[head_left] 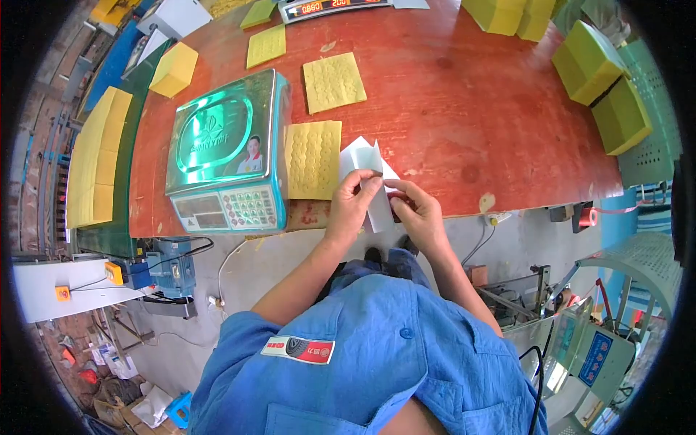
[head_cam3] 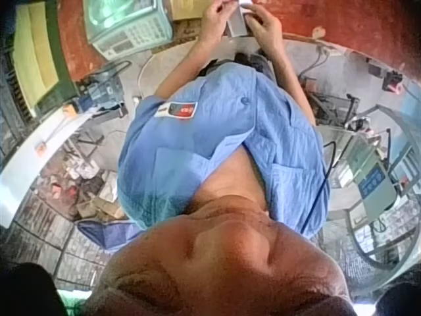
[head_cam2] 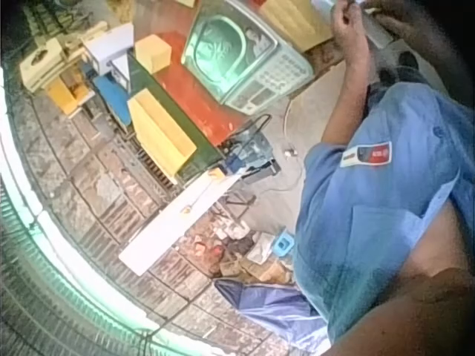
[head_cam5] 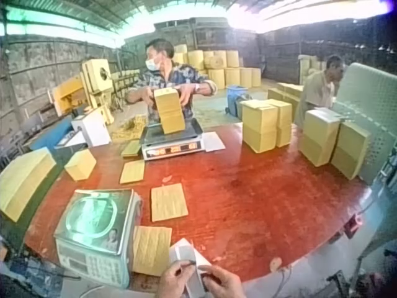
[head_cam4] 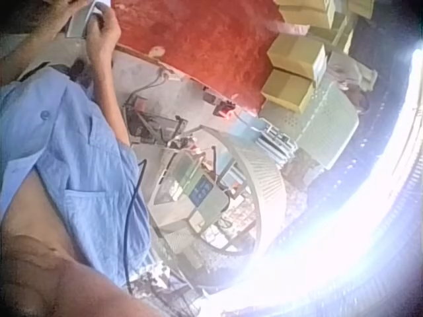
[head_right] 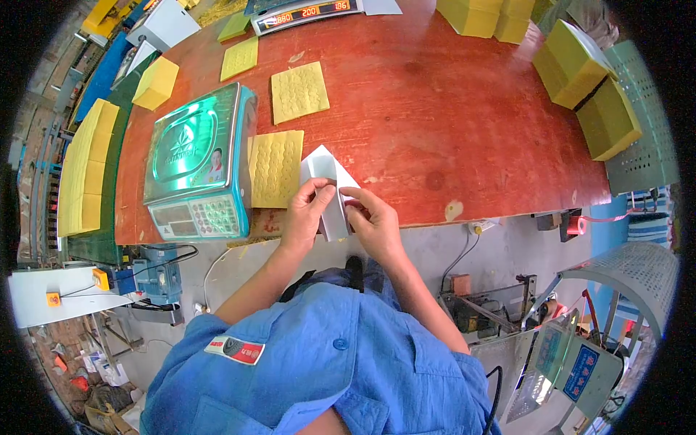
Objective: Weighing stacks of yellow paper on a digital scale and using a strapping machine to bundle them.
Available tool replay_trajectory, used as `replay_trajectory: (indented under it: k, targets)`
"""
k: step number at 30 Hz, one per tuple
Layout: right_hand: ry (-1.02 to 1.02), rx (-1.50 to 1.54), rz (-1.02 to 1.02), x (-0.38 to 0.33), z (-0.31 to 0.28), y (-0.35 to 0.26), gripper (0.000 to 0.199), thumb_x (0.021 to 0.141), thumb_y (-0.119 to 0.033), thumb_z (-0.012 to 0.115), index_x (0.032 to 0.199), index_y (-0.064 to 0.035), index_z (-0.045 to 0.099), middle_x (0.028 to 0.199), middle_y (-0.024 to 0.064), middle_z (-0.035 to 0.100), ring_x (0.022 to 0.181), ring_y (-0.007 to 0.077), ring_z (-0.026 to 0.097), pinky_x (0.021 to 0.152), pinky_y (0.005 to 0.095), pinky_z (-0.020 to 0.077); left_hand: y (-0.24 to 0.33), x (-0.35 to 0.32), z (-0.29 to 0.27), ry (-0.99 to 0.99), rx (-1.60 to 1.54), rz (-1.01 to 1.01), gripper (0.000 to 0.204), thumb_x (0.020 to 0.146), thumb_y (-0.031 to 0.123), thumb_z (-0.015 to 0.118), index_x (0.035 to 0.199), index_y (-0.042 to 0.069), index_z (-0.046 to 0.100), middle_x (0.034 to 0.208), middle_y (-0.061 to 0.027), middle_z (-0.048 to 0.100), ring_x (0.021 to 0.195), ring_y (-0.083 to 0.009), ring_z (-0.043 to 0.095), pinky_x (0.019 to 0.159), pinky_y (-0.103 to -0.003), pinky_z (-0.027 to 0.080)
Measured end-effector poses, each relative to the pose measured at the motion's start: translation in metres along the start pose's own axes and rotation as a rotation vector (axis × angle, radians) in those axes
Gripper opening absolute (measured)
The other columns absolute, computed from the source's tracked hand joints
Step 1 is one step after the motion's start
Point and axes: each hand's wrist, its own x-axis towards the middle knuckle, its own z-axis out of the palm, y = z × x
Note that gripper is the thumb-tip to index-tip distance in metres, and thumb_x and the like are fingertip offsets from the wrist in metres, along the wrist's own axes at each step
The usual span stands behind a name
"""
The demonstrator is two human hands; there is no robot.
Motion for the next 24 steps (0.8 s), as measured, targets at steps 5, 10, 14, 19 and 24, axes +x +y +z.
replay_trajectory:
  k: [5, 10, 14, 19, 24]
  targets:
    - [0.025, -0.039, -0.03, 0.0, 0.003, 0.004, 0.032, 0.089, 0.0, 0.055, 0.119, -0.0012, 0.065, 0.094, 0.0087, 0.067, 0.077, 0.0117, 0.062, 0.067, 0.0273, 0.0529, 0.009, -0.001, 0.001, -0.08, -0.056, -0.043, 0.027, 0.092, 0.029, 0.071, 0.104, 0.006, 0.062, 0.091, -0.0007, 0.06, 0.083, -0.0074, 0.054, 0.073, -0.024, 0.046]
    - [0.016, -0.045, -0.033, -0.002, 0.004, 0.003, 0.03, 0.09, 0.0, 0.055, 0.118, -0.0001, 0.065, 0.094, 0.0086, 0.067, 0.078, 0.0119, 0.063, 0.069, 0.0275, 0.0536, 0.002, 0.0, -0.005, -0.053, -0.075, -0.061, 0.023, 0.093, 0.027, 0.069, 0.102, 0.006, 0.062, 0.09, 0.0001, 0.06, 0.083, -0.0064, 0.054, 0.072, -0.023, 0.046]
    - [0.051, 0.062, 0.031, -0.005, 0.003, 0.002, 0.031, 0.092, -0.007, 0.06, 0.122, 0.0011, 0.062, 0.096, 0.0095, 0.067, 0.08, 0.0132, 0.064, 0.07, 0.029, 0.0545, -0.011, -0.002, -0.011, -0.041, -0.146, -0.06, 0.019, 0.096, 0.022, 0.065, 0.099, 0.004, 0.063, 0.089, 0.0005, 0.061, 0.083, -0.0062, 0.054, 0.074, -0.022, 0.045]
    - [0.108, -0.214, -0.25, 0.0, 0.011, -0.007, 0.043, 0.088, -0.019, 0.069, 0.123, 0.0047, 0.059, 0.103, 0.0182, 0.069, 0.085, 0.0241, 0.07, 0.074, 0.0358, 0.0556, 0.01, -0.01, -0.003, 0.004, -0.036, -0.084, 0.013, 0.099, 0.016, 0.058, 0.104, 0.006, 0.064, 0.083, 0.0047, 0.056, 0.075, -0.0032, 0.048, 0.066, -0.021, 0.042]
    - [0.242, -0.408, -0.109, 0.002, -0.001, -0.019, 0.014, 0.086, -0.008, 0.068, 0.094, 0.0027, 0.065, 0.072, 0.0088, 0.064, 0.067, 0.0107, 0.058, 0.062, 0.0284, 0.0486, 0.016, -0.019, -0.008, -0.007, 0.207, 0.041, 0.018, 0.095, 0.004, 0.053, 0.109, 0.003, 0.063, 0.093, 0.003, 0.058, 0.075, -0.0025, 0.048, 0.066, -0.019, 0.04]
